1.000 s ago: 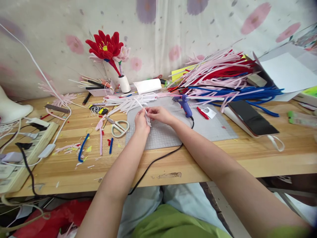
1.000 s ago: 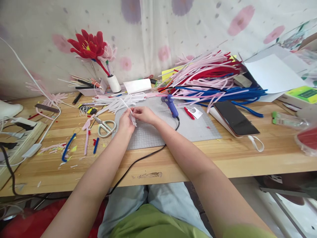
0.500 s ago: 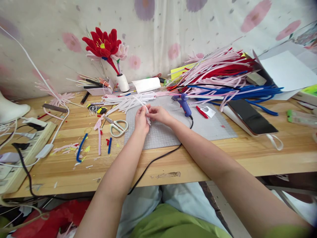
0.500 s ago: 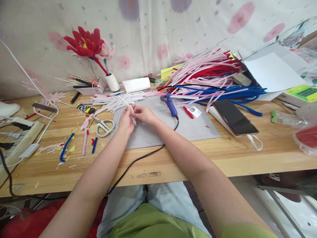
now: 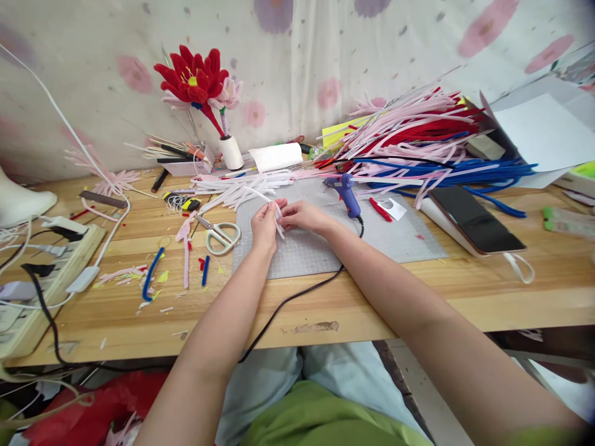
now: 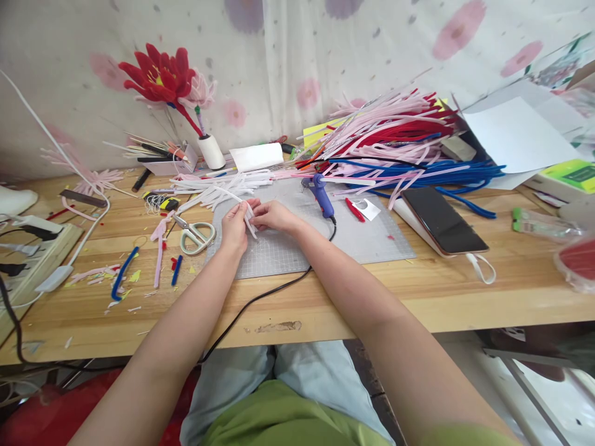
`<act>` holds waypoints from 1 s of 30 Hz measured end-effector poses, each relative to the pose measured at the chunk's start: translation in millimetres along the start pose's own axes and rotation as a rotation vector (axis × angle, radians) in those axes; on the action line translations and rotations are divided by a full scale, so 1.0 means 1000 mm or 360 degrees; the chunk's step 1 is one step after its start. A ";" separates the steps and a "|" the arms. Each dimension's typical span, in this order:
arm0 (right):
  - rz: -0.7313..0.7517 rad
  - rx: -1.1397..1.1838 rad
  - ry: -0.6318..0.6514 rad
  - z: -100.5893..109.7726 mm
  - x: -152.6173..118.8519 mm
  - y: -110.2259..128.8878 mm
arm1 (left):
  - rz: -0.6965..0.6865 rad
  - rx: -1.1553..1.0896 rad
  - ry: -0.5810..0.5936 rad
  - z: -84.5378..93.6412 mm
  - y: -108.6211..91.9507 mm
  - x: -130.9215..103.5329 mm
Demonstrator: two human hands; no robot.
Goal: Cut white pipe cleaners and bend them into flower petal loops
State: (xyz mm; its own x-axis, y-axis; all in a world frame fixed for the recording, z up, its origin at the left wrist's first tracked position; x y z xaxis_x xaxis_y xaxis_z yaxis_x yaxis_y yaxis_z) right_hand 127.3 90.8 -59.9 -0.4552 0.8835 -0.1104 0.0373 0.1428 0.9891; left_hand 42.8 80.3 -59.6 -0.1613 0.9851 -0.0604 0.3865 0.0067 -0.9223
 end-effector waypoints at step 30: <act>0.0104 -0.0424 0.0001 0.009 -0.007 0.015 | -0.0934 0.1302 0.0131 0.001 -0.075 -0.005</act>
State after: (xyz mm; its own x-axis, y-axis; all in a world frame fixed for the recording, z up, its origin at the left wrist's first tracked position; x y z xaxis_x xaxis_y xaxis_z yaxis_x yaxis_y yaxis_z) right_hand 138.6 90.6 -44.8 -0.4601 0.8867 -0.0456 -0.1688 -0.0369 0.9850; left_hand 13.5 74.7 8.8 -0.0511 0.8729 0.4851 -0.4803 0.4044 -0.7783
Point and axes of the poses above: each hand's wrist, its own x-axis towards the middle knuckle, its own z-axis out of the back of the hand, y = z × x, the point moved 8 cm from there along x, towards the middle knuckle, and after that the axes turned 4 degrees about x, right-handed, at the moved point
